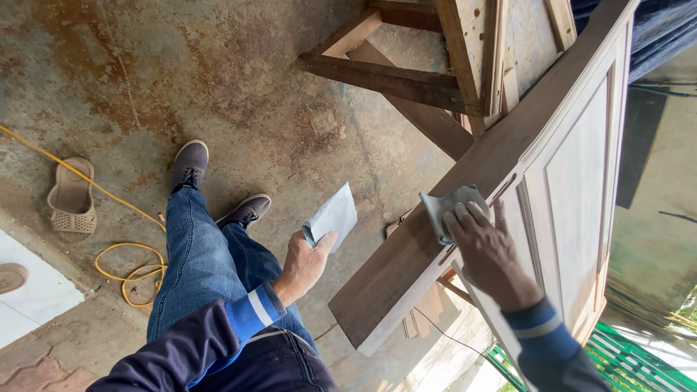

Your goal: Sanding the surface and edges of a wooden door using sandpaper and sanding blocks.

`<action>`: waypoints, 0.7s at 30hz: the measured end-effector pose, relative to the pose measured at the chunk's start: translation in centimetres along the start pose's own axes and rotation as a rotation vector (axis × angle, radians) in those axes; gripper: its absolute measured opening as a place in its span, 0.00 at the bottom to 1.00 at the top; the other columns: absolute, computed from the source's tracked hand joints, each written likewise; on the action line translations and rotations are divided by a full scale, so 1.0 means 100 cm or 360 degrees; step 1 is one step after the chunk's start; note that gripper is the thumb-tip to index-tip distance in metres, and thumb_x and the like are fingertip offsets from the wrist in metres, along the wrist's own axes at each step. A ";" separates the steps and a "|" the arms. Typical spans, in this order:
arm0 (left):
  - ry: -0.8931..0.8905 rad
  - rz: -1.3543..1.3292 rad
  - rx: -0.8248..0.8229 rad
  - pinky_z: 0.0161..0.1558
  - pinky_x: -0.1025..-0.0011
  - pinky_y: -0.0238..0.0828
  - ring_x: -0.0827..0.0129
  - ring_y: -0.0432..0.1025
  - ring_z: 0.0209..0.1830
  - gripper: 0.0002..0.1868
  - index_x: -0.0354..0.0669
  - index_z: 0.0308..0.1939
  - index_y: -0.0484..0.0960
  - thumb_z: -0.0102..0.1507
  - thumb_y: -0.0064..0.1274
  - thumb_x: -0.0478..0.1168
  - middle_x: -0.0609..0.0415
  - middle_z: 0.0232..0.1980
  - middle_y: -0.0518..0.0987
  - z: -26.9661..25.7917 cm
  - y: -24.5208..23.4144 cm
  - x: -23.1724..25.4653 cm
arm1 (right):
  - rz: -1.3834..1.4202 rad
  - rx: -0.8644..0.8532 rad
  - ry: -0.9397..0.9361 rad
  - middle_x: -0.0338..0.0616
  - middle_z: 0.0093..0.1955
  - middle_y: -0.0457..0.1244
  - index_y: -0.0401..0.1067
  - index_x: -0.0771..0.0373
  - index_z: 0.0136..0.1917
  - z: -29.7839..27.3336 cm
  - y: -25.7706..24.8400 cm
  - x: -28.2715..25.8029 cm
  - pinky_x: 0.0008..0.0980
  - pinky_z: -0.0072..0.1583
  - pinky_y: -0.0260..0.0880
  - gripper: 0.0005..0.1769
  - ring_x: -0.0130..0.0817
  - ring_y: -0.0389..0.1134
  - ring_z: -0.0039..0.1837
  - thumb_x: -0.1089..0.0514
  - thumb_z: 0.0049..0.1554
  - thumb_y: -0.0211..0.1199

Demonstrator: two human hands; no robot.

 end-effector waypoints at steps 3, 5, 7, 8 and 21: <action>-0.0041 0.0015 0.0013 0.39 0.69 0.76 0.69 0.80 0.39 0.16 0.28 0.46 0.84 0.64 0.54 0.41 0.48 0.40 0.87 -0.001 -0.004 -0.008 | 0.0276 -0.0224 0.0012 0.48 0.68 0.62 0.66 0.59 0.68 0.016 -0.028 -0.003 0.65 0.74 0.37 0.36 0.45 0.59 0.72 0.48 0.49 0.67; -0.0063 0.0018 0.0025 0.39 0.69 0.76 0.69 0.80 0.39 0.16 0.27 0.46 0.84 0.64 0.54 0.41 0.48 0.41 0.87 -0.001 -0.008 -0.008 | 0.0415 -0.0433 0.0077 0.50 0.67 0.62 0.65 0.60 0.69 0.029 -0.041 -0.014 0.67 0.74 0.35 0.39 0.47 0.59 0.71 0.41 0.49 0.67; -0.0078 -0.0013 0.0027 0.40 0.69 0.76 0.69 0.81 0.41 0.17 0.28 0.48 0.83 0.64 0.54 0.41 0.48 0.43 0.87 -0.002 -0.011 -0.005 | 0.0282 -0.0735 0.0340 0.46 0.62 0.63 0.67 0.57 0.68 0.030 -0.032 -0.017 0.64 0.77 0.40 0.33 0.41 0.62 0.65 0.34 0.59 0.60; -0.0079 -0.0019 0.0029 0.40 0.69 0.76 0.69 0.81 0.41 0.17 0.28 0.48 0.83 0.64 0.54 0.41 0.48 0.43 0.87 -0.002 -0.012 -0.005 | 0.0276 -0.0737 0.0338 0.46 0.62 0.63 0.67 0.57 0.68 0.028 -0.012 -0.019 0.64 0.77 0.40 0.33 0.41 0.62 0.65 0.34 0.59 0.60; -0.0092 -0.0071 0.0073 0.42 0.70 0.78 0.67 0.81 0.42 0.17 0.27 0.48 0.83 0.64 0.55 0.41 0.49 0.43 0.87 0.015 -0.018 -0.005 | 0.2196 0.0221 -0.0390 0.47 0.69 0.62 0.69 0.54 0.67 0.003 0.073 0.010 0.49 0.73 0.62 0.20 0.43 0.61 0.73 0.51 0.62 0.57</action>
Point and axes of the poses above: each hand's wrist, its own z-axis towards the middle knuckle, its own y-axis out of the palm, x = y × z, the point moved 10 cm from there along z, towards the middle knuckle
